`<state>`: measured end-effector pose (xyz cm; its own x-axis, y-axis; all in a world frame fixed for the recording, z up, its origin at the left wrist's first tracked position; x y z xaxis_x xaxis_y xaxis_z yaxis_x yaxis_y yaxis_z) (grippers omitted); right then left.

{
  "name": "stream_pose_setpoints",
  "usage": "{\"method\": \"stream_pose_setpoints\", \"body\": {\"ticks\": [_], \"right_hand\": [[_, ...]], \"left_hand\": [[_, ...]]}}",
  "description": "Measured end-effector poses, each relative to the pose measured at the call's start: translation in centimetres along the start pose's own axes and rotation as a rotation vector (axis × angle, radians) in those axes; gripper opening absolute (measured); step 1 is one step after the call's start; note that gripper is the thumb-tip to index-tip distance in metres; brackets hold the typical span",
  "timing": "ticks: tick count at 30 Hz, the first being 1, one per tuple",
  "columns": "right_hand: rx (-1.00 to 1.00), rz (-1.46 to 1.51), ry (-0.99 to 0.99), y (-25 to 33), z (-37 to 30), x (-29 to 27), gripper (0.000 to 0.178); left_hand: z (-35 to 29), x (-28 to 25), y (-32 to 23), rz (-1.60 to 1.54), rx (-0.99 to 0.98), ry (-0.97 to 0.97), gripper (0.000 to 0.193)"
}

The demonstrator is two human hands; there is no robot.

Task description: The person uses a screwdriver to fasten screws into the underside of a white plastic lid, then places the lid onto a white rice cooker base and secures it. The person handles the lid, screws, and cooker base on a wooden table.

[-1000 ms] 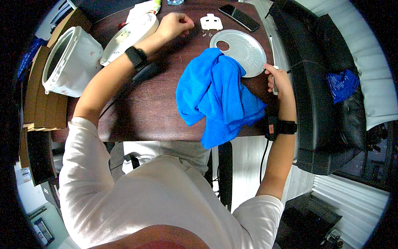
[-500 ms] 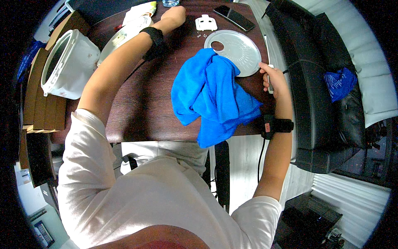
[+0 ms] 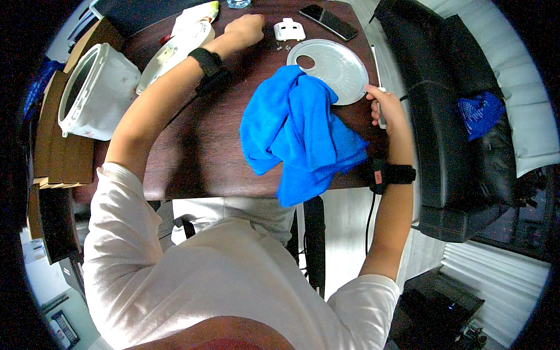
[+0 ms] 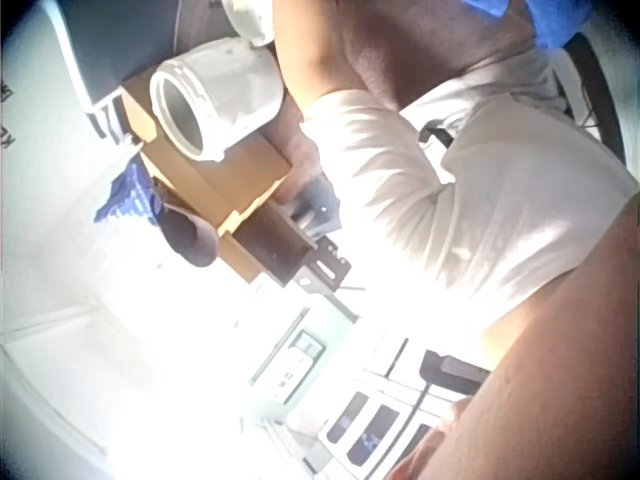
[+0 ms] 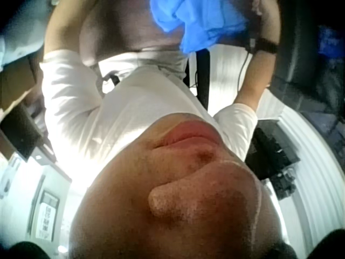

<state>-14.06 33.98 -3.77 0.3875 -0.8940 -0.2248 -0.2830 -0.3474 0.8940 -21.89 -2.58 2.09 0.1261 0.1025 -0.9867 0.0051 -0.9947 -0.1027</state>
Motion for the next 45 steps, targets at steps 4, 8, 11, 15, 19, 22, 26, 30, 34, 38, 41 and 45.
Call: {"method": "stream_pose_setpoints", "body": {"ticks": [4,8,11,15,19,22,26,30,34,38,41,45], "right_hand": [[-0.004,-0.049,-0.011,0.6,-0.2,0.5,0.036],[0.066,-0.284,-0.135,1.0,-0.4,0.3,0.039],[0.078,-0.447,-0.166,2.3,-0.6,1.2,0.035],[0.137,-0.206,-0.103,0.5,1.0,0.0,0.023],[-0.081,0.318,0.024,2.3,-0.2,0.6,0.018],[-0.251,0.408,0.023,3.8,-1.7,-1.1,0.017],[-0.457,0.392,-0.077,8.1,-5.9,-3.5,0.016],[-0.596,0.496,-0.199,13.5,-10.6,-1.8,0.013],[-0.649,0.524,-0.008,15.4,-12.3,7.7,0.015],[-0.460,0.498,0.314,11.6,-12.4,23.2,0.022],[-0.287,0.507,0.510,8.6,-13.1,31.1,0.028],[-0.262,0.358,0.639,7.6,-13.4,35.1,0.027]], "left_hand": [[-4.3,1.0,-1.4,-0.114,0.247,0.039,0.027],[-11.5,1.1,-2.0,-0.224,0.360,0.138,0.028],[-16.9,-0.4,-1.4,-0.269,0.414,0.173,0.029],[-21.5,-0.8,1.2,-0.384,0.447,0.161,0.024],[-25.5,-1.4,3.6,-0.578,0.461,0.204,0.017],[-28.3,-2.4,5.1,-0.680,0.425,0.202,0.018],[-31.0,-1.9,8.0,-0.735,0.335,0.216,0.016],[-33.4,-1.3,11.1,-1.044,0.306,0.110,0.018],[-35.4,0.0,11.2,-1.431,0.319,0.202,0.031],[-36.7,1.7,11.4,-1.841,0.304,0.199,0.052],[-37.3,3.9,12.6,-2.061,0.287,0.174,0.044],[-39.5,3.9,15.4,-1.966,0.288,0.075,0.034]]}}
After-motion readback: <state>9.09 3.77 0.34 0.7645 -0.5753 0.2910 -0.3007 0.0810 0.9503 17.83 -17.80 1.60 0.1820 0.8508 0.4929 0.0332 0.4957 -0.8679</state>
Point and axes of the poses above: each hand's wrist, its own z-axis towards the middle knuckle, its own x-axis out of the palm, y = z × x, the point moved 10 cm from there along z, towards the middle knuckle, and after that the axes turned 14 degrees about y, right-handed, at the moved point
